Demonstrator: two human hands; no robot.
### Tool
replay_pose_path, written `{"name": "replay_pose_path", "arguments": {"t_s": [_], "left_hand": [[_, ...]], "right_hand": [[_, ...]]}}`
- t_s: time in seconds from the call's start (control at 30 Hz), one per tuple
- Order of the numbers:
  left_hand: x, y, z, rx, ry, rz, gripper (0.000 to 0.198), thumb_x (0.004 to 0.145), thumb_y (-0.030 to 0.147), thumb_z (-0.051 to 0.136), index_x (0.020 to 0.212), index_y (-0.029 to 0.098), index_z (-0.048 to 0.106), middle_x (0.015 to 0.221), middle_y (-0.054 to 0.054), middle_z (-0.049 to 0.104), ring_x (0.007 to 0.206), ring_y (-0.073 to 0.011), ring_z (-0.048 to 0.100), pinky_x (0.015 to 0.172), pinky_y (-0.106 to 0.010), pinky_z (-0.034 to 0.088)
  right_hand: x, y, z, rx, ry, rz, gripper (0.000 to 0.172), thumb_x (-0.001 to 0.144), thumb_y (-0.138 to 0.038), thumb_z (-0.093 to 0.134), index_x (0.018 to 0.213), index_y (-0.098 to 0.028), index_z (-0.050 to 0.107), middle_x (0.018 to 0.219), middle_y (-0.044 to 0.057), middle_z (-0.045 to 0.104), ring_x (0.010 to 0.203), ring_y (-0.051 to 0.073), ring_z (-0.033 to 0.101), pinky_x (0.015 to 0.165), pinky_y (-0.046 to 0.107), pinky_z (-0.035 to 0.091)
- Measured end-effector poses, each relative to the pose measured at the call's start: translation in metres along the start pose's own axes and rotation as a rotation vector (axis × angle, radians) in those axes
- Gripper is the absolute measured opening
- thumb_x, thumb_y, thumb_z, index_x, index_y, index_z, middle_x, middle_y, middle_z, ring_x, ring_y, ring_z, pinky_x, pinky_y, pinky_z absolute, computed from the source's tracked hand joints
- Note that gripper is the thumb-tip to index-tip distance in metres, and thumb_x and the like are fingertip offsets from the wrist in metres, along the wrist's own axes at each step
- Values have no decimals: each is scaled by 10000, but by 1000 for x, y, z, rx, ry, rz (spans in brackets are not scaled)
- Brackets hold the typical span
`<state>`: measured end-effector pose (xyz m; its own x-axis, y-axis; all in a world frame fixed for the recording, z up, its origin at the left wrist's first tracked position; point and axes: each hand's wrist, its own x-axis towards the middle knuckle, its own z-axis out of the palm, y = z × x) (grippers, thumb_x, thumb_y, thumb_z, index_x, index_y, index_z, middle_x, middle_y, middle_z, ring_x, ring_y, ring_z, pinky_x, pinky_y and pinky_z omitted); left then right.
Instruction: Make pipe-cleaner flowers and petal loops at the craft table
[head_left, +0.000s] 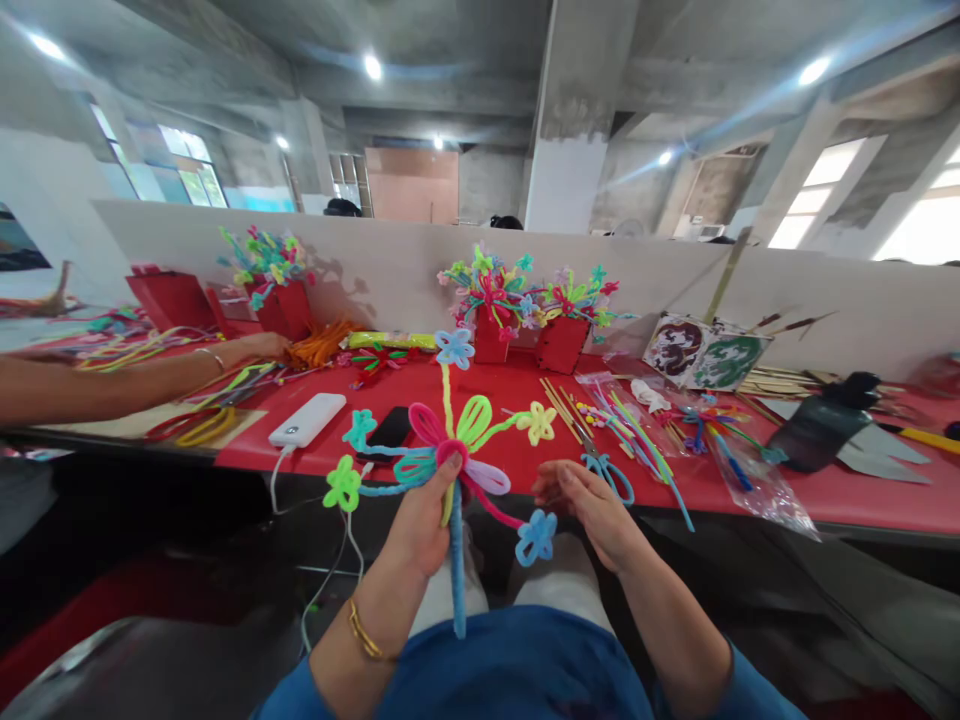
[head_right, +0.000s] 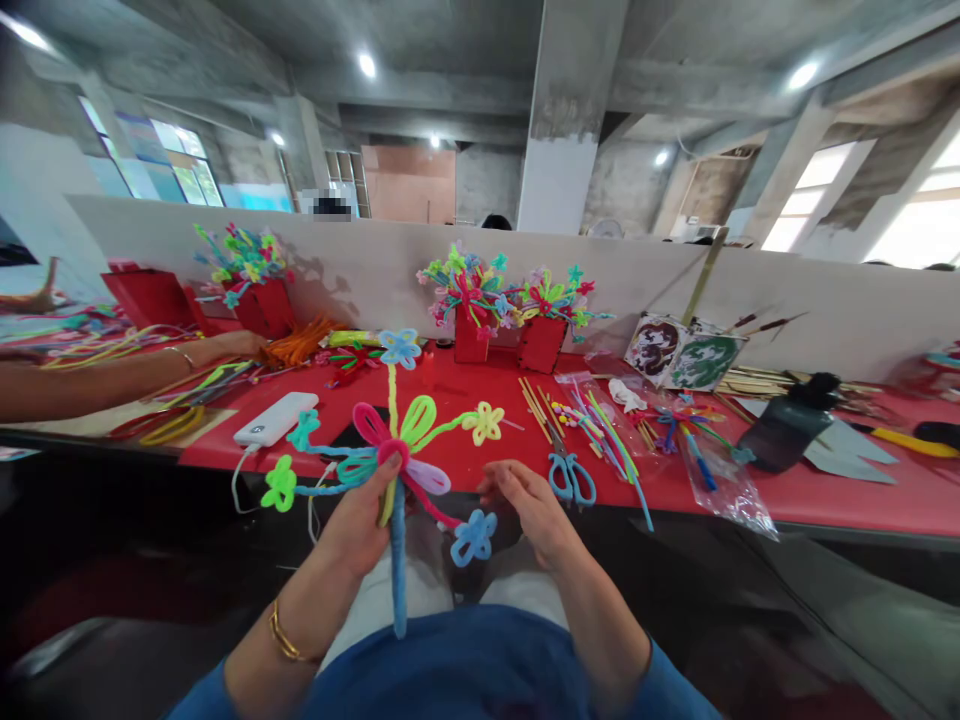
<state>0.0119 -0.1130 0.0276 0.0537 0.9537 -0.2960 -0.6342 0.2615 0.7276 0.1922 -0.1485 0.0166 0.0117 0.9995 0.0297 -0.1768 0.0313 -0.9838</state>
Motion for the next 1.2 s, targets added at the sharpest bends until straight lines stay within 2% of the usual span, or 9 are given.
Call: {"name": "replay_pose_path", "arguments": {"t_s": [0.17,0.27,0.4,0.5,0.67,0.77,0.87,1.03,1.2], "left_hand": [[7,3,0,8,-4,89,213,527,266,732,618,143,584,530,41,594,443,-73,507,495,-197,438],[7,5,2,2,-2,153,204,504,212,746,605,149,580,514,56,576,452,-69,501,528,-197,454],[5,6,5,-5,-11,185,208,486,173,752,601,144,582,515,52,575,480,-78,512,559,-202,466],[5,6,4,-4,17,189,212,487,181,753,584,141,570,522,48,580,495,-80,521,548,-196,460],[4,4,3,-10,69,123,224,511,259,740,576,141,561,483,44,558,438,-82,507,448,-194,424],[2,-2,6,-30,64,118,224,525,271,732,630,141,583,510,41,575,472,-90,534,482,-199,440],[1,-9,8,-61,62,112,218,524,255,733,643,140,591,517,40,584,478,-93,542,497,-206,448],[-1,-21,8,-85,47,56,212,523,245,734,650,146,597,538,40,599,506,-101,569,536,-211,459],[-4,-28,8,-86,31,35,202,551,253,718,645,145,575,519,42,584,472,-90,544,501,-200,440]], "right_hand": [[-5,-9,-2,-415,-314,-41,263,686,-333,594,893,-171,576,783,14,617,699,138,561,624,239,426],[-7,-8,1,-530,-356,-46,173,705,-284,566,833,-171,595,704,-1,620,636,127,551,579,222,416],[-8,-4,5,-521,-368,-32,149,735,-285,523,749,-171,617,613,-6,612,531,111,528,499,204,398],[-7,-1,6,-464,-278,-51,145,728,-289,531,715,-170,614,595,-6,608,495,103,524,472,199,401],[-2,2,9,-373,60,-135,155,704,-327,556,695,-174,577,531,-22,573,441,104,526,425,201,407],[-1,3,15,-314,242,-188,197,695,-373,565,698,-177,543,513,-26,553,443,118,537,432,221,432],[1,5,22,-269,370,-281,202,720,-385,542,711,-184,524,533,-32,544,452,110,530,453,223,442],[10,15,31,-77,485,-435,160,742,-344,532,726,-188,496,535,-51,500,447,84,482,446,200,405],[16,21,39,135,494,-455,153,734,-331,544,734,-190,485,567,-53,492,453,70,465,457,198,394]]}}
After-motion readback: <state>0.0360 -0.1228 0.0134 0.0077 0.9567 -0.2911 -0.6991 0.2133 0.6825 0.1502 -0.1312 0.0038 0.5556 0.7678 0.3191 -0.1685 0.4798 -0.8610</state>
